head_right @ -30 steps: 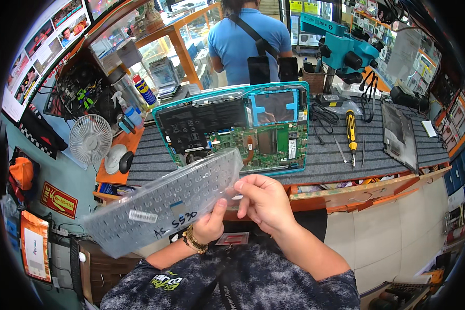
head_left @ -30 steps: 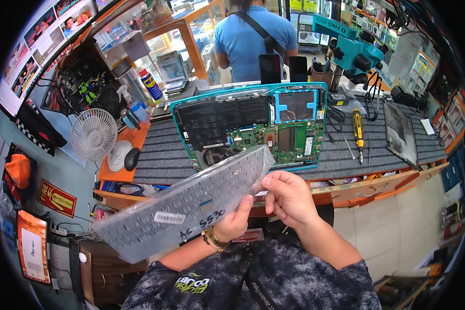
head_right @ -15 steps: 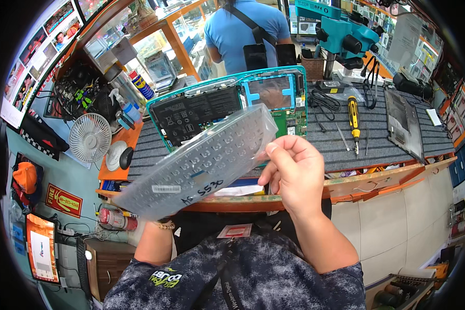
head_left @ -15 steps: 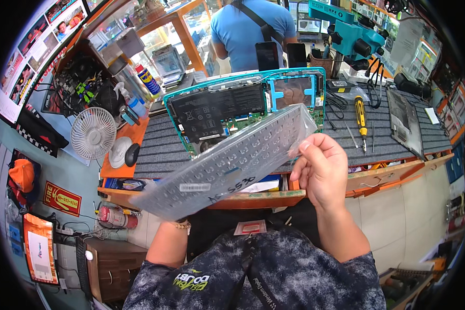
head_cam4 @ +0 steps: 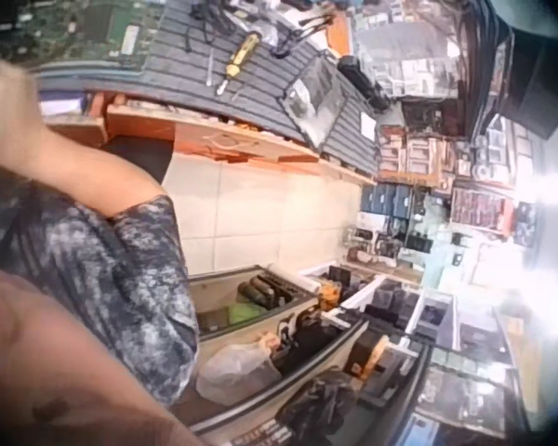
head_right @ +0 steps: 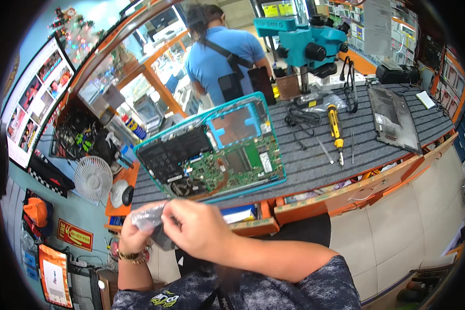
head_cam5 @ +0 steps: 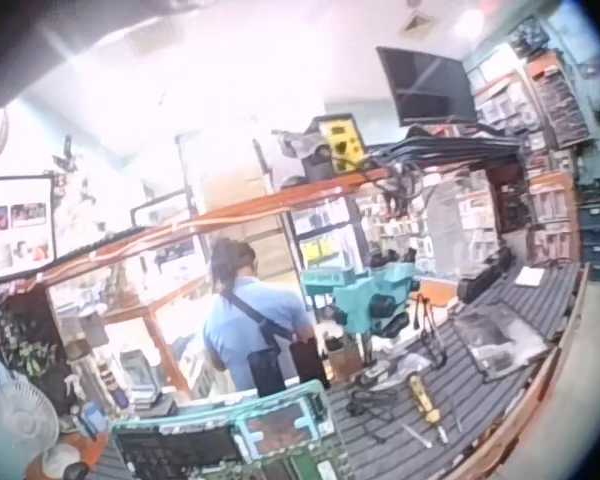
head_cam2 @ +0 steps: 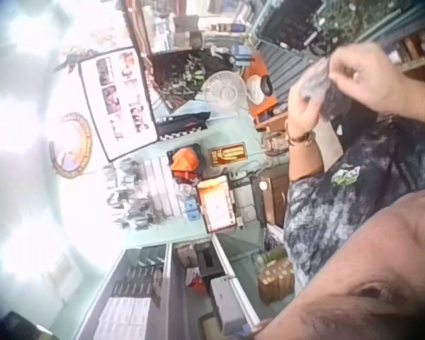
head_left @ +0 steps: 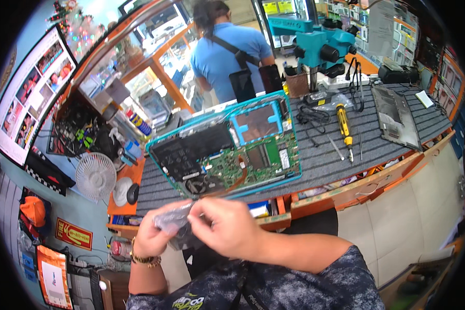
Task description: The person unboxes a replacement keyboard and then handles the internal components of an open laptop, touching the motherboard area.
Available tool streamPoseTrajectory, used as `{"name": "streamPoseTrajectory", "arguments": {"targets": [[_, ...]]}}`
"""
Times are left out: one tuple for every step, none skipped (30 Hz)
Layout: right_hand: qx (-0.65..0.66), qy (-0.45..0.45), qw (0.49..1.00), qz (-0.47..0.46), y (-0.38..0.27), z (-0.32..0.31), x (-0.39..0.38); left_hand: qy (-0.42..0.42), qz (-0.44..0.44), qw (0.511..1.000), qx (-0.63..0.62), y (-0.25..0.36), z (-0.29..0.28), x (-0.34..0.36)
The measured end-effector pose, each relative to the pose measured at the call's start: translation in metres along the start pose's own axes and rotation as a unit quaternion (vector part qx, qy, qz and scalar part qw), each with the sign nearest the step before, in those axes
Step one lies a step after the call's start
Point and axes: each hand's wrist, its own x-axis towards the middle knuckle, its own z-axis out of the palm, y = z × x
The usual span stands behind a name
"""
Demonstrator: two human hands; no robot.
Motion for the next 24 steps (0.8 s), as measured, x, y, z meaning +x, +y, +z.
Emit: {"name": "streamPoseTrajectory", "arguments": {"targets": [[0.015,0.0,1.0,-0.025,0.004,0.005,-0.003,0.0,-0.019,0.999,0.045,-0.001,-0.002,-0.007],[0.01,-0.01,1.0,-0.018,0.007,0.005,-0.005,0.006,-0.025,0.999,0.047,0.007,0.005,-0.004],[0.005,-0.019,1.0,-0.011,0.01,0.002,-0.006,0.003,-0.031,0.998,0.049,0.007,0.008,-0.004],[0.012,-0.032,0.999,0.004,0.013,-0.003,-0.007,0.001,-0.026,0.998,0.059,0.004,0.013,-0.006],[0.012,-0.028,1.0,0.0,0.013,-0.01,-0.008,0.0,-0.021,0.997,0.069,0.004,0.016,-0.003],[0.001,-0.053,0.998,0.027,0.011,-0.018,-0.008,-0.018,0.005,0.99,0.139,0.007,0.017,0.002],[-0.016,-0.079,0.995,0.054,0.01,-0.026,-0.009,-0.019,0.011,0.99,0.14,0.01,0.021,0.008],[-0.024,-0.079,0.996,0.035,0.016,-0.03,-0.012,-0.037,0.016,0.985,0.167,0.013,0.025,0.013],[-0.027,-0.077,0.996,0.03,0.018,-0.034,-0.014,-0.055,0.021,0.979,0.195,0.015,0.028,0.018],[-0.032,-0.077,0.996,0.028,0.02,-0.038,-0.016,-0.059,0.012,0.979,0.193,0.014,0.031,0.02],[-0.037,-0.077,0.996,0.025,0.021,-0.042,-0.016,-0.058,0.016,0.979,0.196,0.015,0.033,0.021],[-0.044,-0.095,0.994,0.042,0.019,-0.046,-0.017,-0.07,-0.006,0.978,0.197,0.018,0.035,0.022],[-0.046,-0.094,0.994,0.036,0.02,-0.049,-0.017,-0.082,-0.027,0.977,0.196,0.019,0.037,0.023],[-0.03,-0.104,0.993,0.049,0.021,-0.052,-0.019,-0.08,-0.03,0.978,0.19,0.021,0.042,0.025],[-0.015,-0.113,0.992,0.062,0.022,-0.054,-0.02,-0.078,-0.025,0.978,0.193,0.024,0.046,0.028],[0.022,-0.111,0.991,0.072,0.025,-0.054,-0.022,-0.079,-0.035,0.977,0.195,0.027,0.05,0.03],[0.022,-0.109,0.991,0.069,0.025,-0.058,-0.021,-0.08,-0.045,0.976,0.197,0.028,0.052,0.032],[0.032,-0.122,0.988,0.088,0.025,-0.062,-0.02,-0.081,-0.04,0.977,0.195,0.027,0.054,0.034],[0.044,-0.135,0.984,0.108,0.025,-0.065,-0.021,-0.081,-0.041,0.976,0.198,0.027,0.056,0.035],[0.046,-0.135,0.984,0.106,0.027,-0.066,-0.022,-0.082,-0.049,0.977,0.193,0.028,0.058,0.036],[0.063,-0.133,0.983,0.112,0.029,-0.067,-0.024,-0.082,-0.056,0.977,0.189,0.028,0.059,0.036],[0.081,-0.13,0.981,0.118,0.031,-0.068,-0.024,-0.083,-0.057,0.976,0.191,0.028,0.059,0.038],[0.082,-0.129,0.981,0.117,0.031,-0.07,-0.024,-0.098,-0.045,0.977,0.186,0.026,0.058,0.04],[0.108,-0.147,0.972,0.145,0.03,-0.073,-0.025,-0.113,-0.033,0.976,0.182,0.024,0.056,0.041]]}}
